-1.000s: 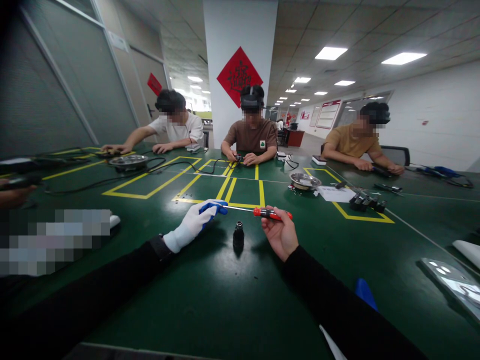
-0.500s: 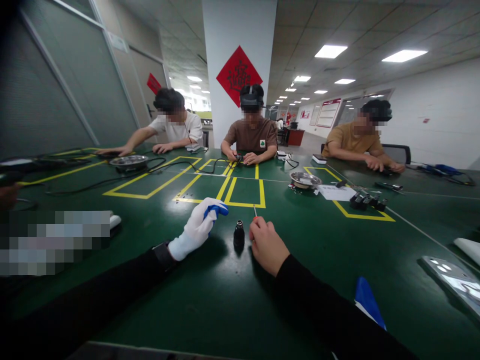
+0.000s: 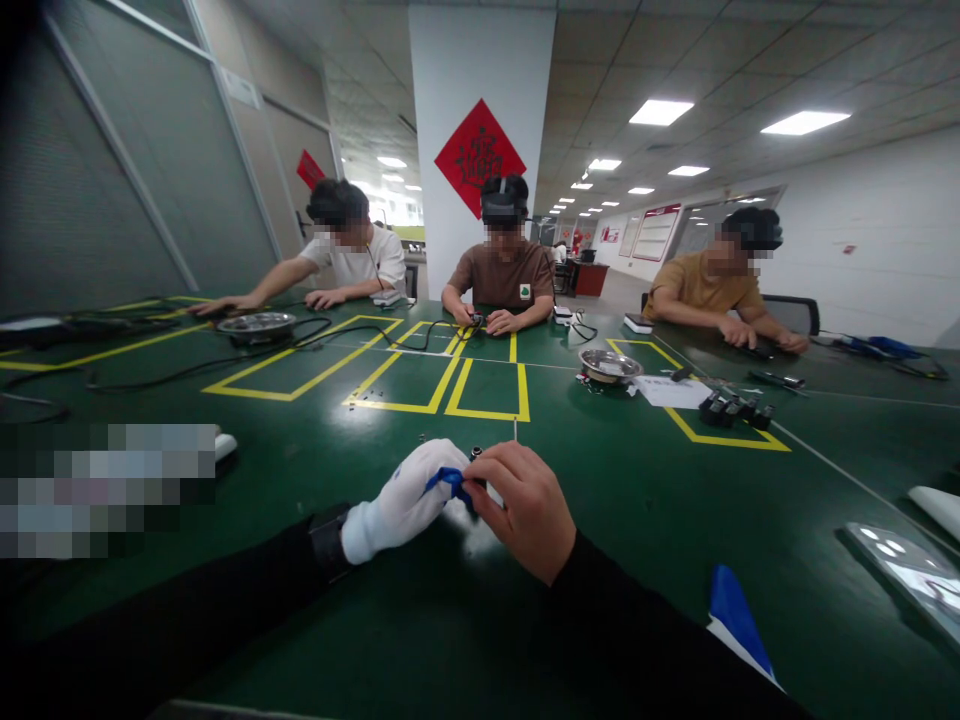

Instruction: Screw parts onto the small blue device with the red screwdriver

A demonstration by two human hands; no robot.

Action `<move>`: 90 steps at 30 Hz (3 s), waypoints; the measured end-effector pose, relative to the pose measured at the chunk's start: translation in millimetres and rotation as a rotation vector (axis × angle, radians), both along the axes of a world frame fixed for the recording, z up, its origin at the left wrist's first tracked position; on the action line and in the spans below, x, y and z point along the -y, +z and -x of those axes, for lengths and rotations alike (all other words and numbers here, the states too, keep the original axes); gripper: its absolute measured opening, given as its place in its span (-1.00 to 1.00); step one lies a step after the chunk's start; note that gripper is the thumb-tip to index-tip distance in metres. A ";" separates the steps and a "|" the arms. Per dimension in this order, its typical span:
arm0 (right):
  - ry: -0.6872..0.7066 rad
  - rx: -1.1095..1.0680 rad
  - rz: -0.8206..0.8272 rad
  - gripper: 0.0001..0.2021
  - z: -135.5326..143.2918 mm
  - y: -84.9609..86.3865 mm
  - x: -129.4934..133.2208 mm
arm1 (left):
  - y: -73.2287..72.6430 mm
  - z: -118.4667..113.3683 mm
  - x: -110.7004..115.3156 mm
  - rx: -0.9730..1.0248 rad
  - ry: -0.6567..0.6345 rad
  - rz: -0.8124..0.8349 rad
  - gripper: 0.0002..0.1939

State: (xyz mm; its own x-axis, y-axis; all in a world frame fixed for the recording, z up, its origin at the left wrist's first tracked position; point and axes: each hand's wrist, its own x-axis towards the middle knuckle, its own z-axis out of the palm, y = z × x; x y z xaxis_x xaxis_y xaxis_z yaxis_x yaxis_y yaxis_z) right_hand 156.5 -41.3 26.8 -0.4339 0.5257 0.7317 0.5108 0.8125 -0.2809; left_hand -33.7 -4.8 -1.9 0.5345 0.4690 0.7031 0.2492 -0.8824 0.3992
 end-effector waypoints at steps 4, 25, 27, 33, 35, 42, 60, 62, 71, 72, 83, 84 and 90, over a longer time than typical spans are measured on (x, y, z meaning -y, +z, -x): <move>0.087 -0.019 0.024 -0.88 -3.8 -6.5 -3.4 | 3.1 -0.6 3.7 -0.038 -0.026 -0.014 -0.82; 0.048 -0.026 0.082 -0.92 4.0 -13.4 -13.4 | 4.8 -1.4 2.0 -0.110 0.076 0.191 -0.70; 0.019 -0.051 0.099 -0.93 1.4 -14.6 -15.4 | 6.1 -0.3 2.8 -0.059 0.166 0.209 -0.71; -0.125 -0.106 0.111 -0.96 -14.8 -14.1 -21.3 | 3.9 -3.4 -2.1 0.185 0.200 0.239 -0.33; -0.150 -0.020 0.098 -0.97 -16.9 -12.9 -23.2 | -1.4 -6.0 -7.0 0.122 0.150 0.258 -0.07; -0.092 0.228 0.002 -0.95 -12.3 -13.6 -25.5 | -10.2 -8.1 -18.3 -0.132 -0.009 0.391 -0.37; -0.052 0.326 -0.032 -0.89 -10.2 -19.7 -30.7 | -11.5 -8.3 -17.6 -0.098 0.159 0.384 -0.32; -0.040 0.336 -0.046 -0.89 -10.8 -20.1 -31.3 | -13.0 -7.2 -18.7 -0.130 0.165 0.360 -0.27; -0.055 0.389 -0.138 -0.88 -12.7 -19.1 -30.6 | -7.6 -6.1 -13.4 -0.261 0.198 0.223 -0.21; -0.057 0.385 -0.131 -0.88 -12.9 -19.0 -30.5 | -8.1 -6.2 -13.7 -0.260 0.199 0.214 -0.22; -0.091 0.370 -0.039 -0.91 -12.5 -18.3 -29.1 | -12.2 -6.6 -18.6 -0.287 0.193 0.197 -0.25; -0.088 0.367 -0.036 -0.91 -12.3 -18.3 -28.9 | -12.7 -6.6 -19.1 -0.289 0.190 0.197 -0.25; -0.100 0.360 -0.026 -0.91 -12.1 -19.3 -29.3 | -15.0 -6.6 -20.5 -0.298 0.198 0.191 -0.26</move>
State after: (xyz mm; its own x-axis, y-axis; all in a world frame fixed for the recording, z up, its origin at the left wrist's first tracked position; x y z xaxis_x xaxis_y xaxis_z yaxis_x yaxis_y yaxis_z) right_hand 168.6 -12.0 7.4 -0.6134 0.5613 0.5556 0.6499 0.7585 -0.0486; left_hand -27.1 15.7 -16.9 0.5882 0.6904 0.4211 0.5361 -0.7228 0.4361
